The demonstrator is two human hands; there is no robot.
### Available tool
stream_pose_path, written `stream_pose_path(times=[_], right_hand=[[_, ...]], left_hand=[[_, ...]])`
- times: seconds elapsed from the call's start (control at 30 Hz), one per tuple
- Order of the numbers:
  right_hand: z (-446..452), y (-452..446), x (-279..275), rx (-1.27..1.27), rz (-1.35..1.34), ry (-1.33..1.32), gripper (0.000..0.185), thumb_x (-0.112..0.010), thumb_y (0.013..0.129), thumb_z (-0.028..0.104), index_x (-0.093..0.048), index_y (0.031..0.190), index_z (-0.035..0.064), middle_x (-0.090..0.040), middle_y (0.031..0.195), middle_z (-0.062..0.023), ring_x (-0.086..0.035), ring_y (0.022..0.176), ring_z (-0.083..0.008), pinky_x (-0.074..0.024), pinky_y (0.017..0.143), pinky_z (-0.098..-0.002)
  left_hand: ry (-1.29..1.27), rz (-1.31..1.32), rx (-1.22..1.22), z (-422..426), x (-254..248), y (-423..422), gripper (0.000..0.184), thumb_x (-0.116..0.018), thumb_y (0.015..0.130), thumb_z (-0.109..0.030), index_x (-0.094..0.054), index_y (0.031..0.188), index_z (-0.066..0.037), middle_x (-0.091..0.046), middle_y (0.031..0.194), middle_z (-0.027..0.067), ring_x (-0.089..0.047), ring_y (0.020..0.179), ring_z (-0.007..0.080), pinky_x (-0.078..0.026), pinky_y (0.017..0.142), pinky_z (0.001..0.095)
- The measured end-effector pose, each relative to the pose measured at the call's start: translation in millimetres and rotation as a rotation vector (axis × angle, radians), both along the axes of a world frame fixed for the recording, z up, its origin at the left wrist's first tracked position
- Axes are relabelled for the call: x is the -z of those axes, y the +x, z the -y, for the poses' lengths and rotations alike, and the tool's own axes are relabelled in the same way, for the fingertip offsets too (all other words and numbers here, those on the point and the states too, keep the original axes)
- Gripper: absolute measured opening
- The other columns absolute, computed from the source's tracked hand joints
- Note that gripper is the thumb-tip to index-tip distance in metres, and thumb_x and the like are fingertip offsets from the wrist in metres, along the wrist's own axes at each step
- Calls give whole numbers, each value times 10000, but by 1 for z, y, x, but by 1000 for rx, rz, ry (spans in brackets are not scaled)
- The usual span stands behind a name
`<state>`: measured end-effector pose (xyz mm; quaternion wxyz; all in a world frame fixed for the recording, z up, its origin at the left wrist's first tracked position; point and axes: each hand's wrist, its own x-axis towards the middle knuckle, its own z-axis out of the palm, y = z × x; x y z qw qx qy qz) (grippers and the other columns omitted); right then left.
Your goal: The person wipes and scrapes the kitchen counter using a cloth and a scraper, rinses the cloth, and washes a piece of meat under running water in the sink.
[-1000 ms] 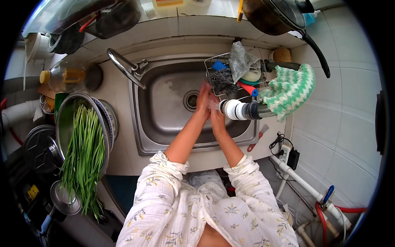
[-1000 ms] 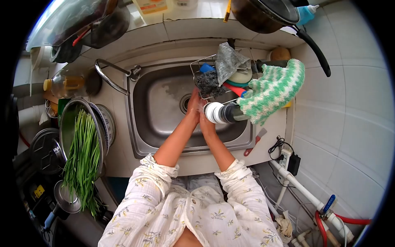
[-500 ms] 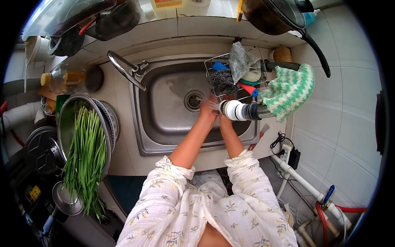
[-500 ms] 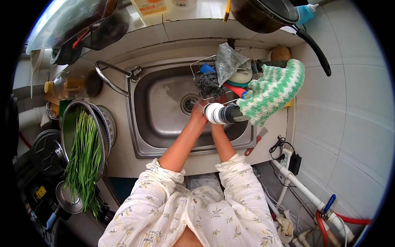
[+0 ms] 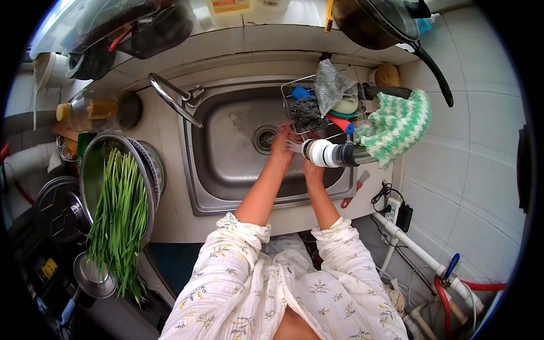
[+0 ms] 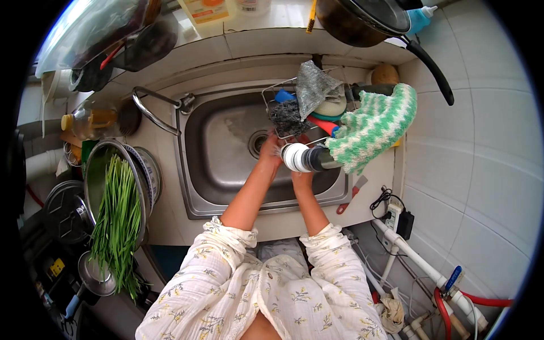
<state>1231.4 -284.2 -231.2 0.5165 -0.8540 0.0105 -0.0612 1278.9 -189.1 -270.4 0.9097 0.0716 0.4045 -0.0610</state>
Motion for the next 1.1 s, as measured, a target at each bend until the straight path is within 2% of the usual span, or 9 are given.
stream_pose_path(times=[0.13, 0.23, 0.43, 0.53, 0.67, 0.83, 0.97, 1.0, 1.1], right_hand=[[6, 1, 0, -41, -19, -76, 365, -616, 831, 96, -529, 1171, 0, -588, 1113, -145, -566, 1014, -255, -414, 922, -371], [0, -4, 1, -3, -15, 59, 366, -627, 822, 83, -534, 1165, 0, -596, 1090, -147, -574, 997, -259, -418, 913, -368], [-12, -9, -16, -78, -47, 98, 443, -624, 835, 70, -466, 1238, -22, -534, 1199, -152, -535, 1071, -245, -391, 953, -348], [-18, -8, -27, -116, -72, 128, 469, -623, 841, 67, -442, 1264, -25, -514, 1240, -142, -518, 1104, -236, -401, 953, -338], [-19, 3, -4, -81, -78, 166, 350, -672, 782, 81, -581, 1113, 17, -611, 1033, -136, -567, 990, -272, -425, 877, -372], [8, 12, 45, -168, -88, -138, 279, -666, 789, 125, -596, 1047, 42, -604, 996, -147, -560, 956, -290, -425, 867, -390], [26, 11, 69, -130, -84, -106, 291, -663, 787, 154, -596, 1052, 55, -598, 1010, -162, -555, 967, -302, -416, 888, -402], [29, 12, 57, -200, -52, -259, 252, -614, 807, 8, -619, 1055, 48, -649, 981, -98, -617, 915, -253, -487, 789, -351], [22, 6, 83, 60, -261, 261, 251, -595, 862, 78, -579, 1112, 71, -631, 1024, -56, -605, 951, -217, -489, 776, -345]], left_hand=[[-105, 206, 43, 1, 34, -8, 242, -419, 900, -18, -483, 1128, -65, -613, 964, 152, -615, 801, 285, -540, 719, 410], [-95, -9, 77, 3, -17, 3, 56, -490, 931, -142, -516, 933, -91, -524, 723, 39, -530, 657, 170, -471, 575, 361], [37, 4, -1, 17, 23, -4, 300, -508, 926, -385, -526, 865, -92, -490, 691, 26, -485, 609, 171, -460, 562, 351], [105, -66, 47, 9, 30, -8, 260, -476, 936, -264, -547, 1019, -28, -618, 905, 112, -604, 801, 240, -510, 752, 395], [131, 15, 228, -10, -22, -8, 224, -512, 924, -228, -570, 1040, -45, -627, 934, 74, -609, 854, 215, -501, 777, 351], [389, 189, 458, -38, -33, -32, 221, -545, 920, -245, -591, 1046, -70, -635, 983, 59, -607, 922, 188, -489, 816, 331], [561, -1, 538, -62, -21, -44, 221, -598, 886, -245, -591, 1026, -75, -634, 997, 48, -603, 925, 183, -479, 830, 344], [543, -33, 513, -65, -18, -46, 227, -607, 880, -252, -591, 1024, -78, -634, 998, 46, -600, 929, 184, -471, 841, 348], [475, -67, 372, -69, -17, -49, 240, -615, 873, -303, -595, 976, -86, -635, 948, 38, -594, 890, 167, -455, 821, 344]])
